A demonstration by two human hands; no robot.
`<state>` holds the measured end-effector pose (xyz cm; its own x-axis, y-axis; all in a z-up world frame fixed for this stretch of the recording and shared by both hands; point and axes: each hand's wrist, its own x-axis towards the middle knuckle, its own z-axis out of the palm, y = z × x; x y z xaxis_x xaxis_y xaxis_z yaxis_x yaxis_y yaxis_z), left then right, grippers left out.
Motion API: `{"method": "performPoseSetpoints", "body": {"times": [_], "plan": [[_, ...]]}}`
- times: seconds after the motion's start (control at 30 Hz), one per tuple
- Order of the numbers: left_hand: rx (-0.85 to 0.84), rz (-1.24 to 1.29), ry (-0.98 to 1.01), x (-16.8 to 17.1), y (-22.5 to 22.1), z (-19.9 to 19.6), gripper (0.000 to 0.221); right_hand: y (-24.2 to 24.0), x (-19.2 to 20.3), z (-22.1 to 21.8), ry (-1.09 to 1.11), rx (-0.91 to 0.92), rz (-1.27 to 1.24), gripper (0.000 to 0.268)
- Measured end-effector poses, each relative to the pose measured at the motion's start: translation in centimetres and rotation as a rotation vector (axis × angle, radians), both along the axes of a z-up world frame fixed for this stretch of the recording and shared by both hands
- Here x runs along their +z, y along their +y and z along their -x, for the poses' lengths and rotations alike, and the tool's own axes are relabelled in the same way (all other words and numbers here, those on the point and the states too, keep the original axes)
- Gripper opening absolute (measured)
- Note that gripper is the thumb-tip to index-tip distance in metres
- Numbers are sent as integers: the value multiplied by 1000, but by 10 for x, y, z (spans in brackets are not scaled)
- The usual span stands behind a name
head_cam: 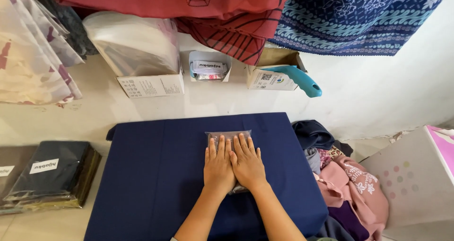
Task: Cleaning fabric with a lint roller, folding it neatly, and placing it into a plastic sleeve for retail packaging.
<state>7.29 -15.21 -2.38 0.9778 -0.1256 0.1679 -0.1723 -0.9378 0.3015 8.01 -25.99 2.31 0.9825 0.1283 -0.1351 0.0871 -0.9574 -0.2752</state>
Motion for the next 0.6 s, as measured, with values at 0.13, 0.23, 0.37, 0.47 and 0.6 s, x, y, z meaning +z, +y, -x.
{"method": "performPoseSetpoints", "body": {"times": [0.13,0.23,0.37,0.47,0.6], "plan": [[-5,5,24,5,0,0,60,0,2,-1,10,2,0,64],[-14,2,67,8,1,2,60,1,3,0,28,-6,16,64],[-14,-1,61,9,1,2,61,1,4,0,26,-1,13,63],[-8,-5,72,10,0,3,60,1,1,-1,23,-2,16,63],[-10,-15,88,14,1,5,61,1,-1,-3,34,-6,30,64]]}}
